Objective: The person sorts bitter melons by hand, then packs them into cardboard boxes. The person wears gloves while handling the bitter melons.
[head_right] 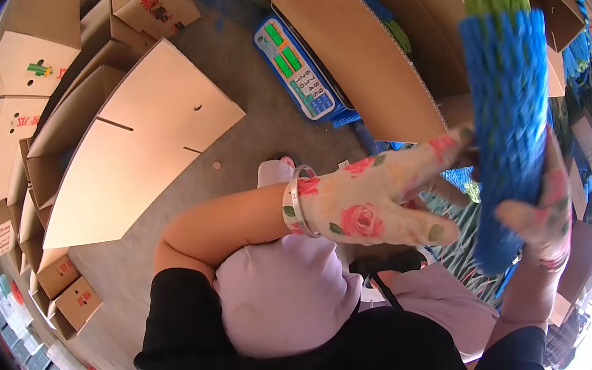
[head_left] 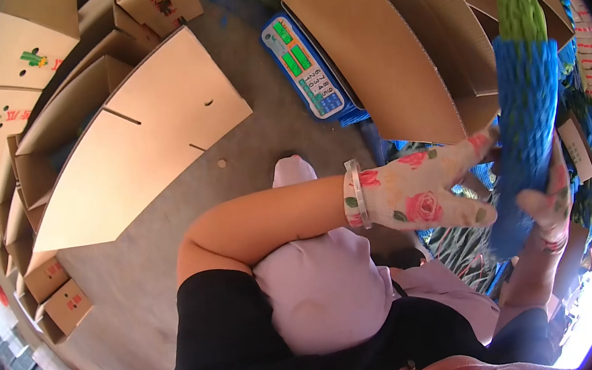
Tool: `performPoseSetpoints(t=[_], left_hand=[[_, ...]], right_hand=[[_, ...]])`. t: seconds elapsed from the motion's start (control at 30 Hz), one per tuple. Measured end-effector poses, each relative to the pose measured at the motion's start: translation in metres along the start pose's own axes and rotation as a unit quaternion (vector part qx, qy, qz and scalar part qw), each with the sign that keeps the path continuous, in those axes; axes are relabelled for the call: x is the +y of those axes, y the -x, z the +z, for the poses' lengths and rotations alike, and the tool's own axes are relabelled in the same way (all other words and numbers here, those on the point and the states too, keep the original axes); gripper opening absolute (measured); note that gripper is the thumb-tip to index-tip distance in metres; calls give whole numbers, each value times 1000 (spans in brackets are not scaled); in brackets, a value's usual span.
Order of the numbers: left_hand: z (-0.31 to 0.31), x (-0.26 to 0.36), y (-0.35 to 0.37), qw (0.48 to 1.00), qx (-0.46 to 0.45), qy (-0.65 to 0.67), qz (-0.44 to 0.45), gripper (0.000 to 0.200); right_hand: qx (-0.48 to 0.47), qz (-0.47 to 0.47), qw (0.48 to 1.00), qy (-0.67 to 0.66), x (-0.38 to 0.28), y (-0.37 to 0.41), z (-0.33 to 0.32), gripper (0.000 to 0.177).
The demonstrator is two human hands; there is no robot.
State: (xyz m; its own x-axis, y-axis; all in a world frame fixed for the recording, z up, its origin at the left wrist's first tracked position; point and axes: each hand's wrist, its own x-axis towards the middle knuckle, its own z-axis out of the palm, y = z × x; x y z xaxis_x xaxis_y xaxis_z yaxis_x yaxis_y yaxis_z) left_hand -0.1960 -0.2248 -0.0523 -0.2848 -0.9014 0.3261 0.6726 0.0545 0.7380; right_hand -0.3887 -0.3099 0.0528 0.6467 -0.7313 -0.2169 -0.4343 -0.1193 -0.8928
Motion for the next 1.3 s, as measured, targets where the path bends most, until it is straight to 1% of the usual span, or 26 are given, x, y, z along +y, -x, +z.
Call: performPoseSetpoints(t=[0.07, 0.1, 0.17, 0.27, 0.33, 0.37, 0.4, 0.47, 0.5, 0.53, 0.6, 0.63, 0.7, 0.73, 0.83, 0.87, 0.93, 0.97, 1.0, 1.03, 1.07, 1.1, 1.17, 1.2, 1.27, 1.3], left_hand=[[-5, -10, 2, 989, -79, -84, -94, 78], [-6, -13, 4, 988, -81, -71, -108, 67], [-9, -17, 9, 982, -109, -67, -138, 66], [-15, -22, 14, 966, -145, -88, -194, 61], [-19, -27, 20, 958, -150, -106, -218, 56], [-21, -28, 23, 952, -152, -114, -240, 56], [-24, -31, 25, 945, -154, -123, -261, 55], [-30, -36, 27, 947, -141, -110, -266, 56], [-31, -37, 28, 948, -126, -123, -264, 56], [-33, -39, 30, 949, -111, -136, -262, 56], [-36, -40, 32, 950, -104, -130, -265, 56], [-38, -42, 31, 951, -98, -126, -264, 56], [-44, -53, 33, 949, -101, -138, -264, 54], [-47, -58, 34, 948, -100, -151, -262, 53], [-46, -56, 37, 941, -109, -140, -287, 47], [-45, -53, 35, 936, -114, -137, -303, 44], [-43, -43, 29, 941, -123, -93, -303, 41], [-41, -42, 27, 944, -129, -47, -299, 39], [-40, -44, 26, 943, -130, -46, -304, 39], [-38, -46, 26, 939, -115, -37, -323, 37], [-37, -48, 25, 934, -100, -29, -341, 35], [-36, -51, 25, 933, -99, -30, -344, 35], [-36, -58, 27, 919, -99, -36, -380, 39], [-38, -63, 29, 918, -96, -37, -383, 39], [-41, -73, 32, 921, -133, -153, -333, 41], [-43, -75, 32, 917, -138, -160, -338, 43]], right_hand=[[-8, 32, 998, 61, -5, -19, -22, 86], [1, 30, 996, 89, -8, -40, -23, 84], [31, 25, 991, 124, -14, -88, -18, 82], [-99, -110, 954, 260, 34, -186, -57, 70], [-106, -97, 927, 346, 45, -236, -38, 68], [-73, -47, 923, 375, 54, -252, -24, 65], [-76, -47, 923, 374, 59, -257, -8, 65], [31, -58, 869, 490, 70, -264, 19, 58], [-58, -32, 918, 390, 70, -271, 17, 58], [-60, -31, 919, 388, 73, -270, 13, 58], [34, -105, 936, 335, 65, -250, 1, 53], [-4, -151, 972, 181, 75, -237, -31, 56], [82, -195, 973, 93, 52, -177, -55, 58], [201, -193, 947, 162, 24, -129, -43, 57], [403, -265, 855, 191, 57, -46, -61, 41], [462, -248, 834, 174, 83, -23, -64, 38], [501, -89, 859, 59, 172, 16, -71, 37], [435, 23, 896, 86, 212, 26, -52, 29], [324, 67, 940, 88, 261, 44, -33, 25], [229, 206, 933, 185, 300, 57, -12, 25], [88, 299, 901, 302, 349, 68, -3, 32], [111, 201, 956, 182, 416, 99, 16, 48], [19, 337, 872, 356, 455, 108, 44, 67], [17, 336, 873, 352, 454, 106, 51, 67], [45, 376, 825, 419, 438, 95, 65, 76], [21, 400, 808, 432, 430, 88, 63, 79]])
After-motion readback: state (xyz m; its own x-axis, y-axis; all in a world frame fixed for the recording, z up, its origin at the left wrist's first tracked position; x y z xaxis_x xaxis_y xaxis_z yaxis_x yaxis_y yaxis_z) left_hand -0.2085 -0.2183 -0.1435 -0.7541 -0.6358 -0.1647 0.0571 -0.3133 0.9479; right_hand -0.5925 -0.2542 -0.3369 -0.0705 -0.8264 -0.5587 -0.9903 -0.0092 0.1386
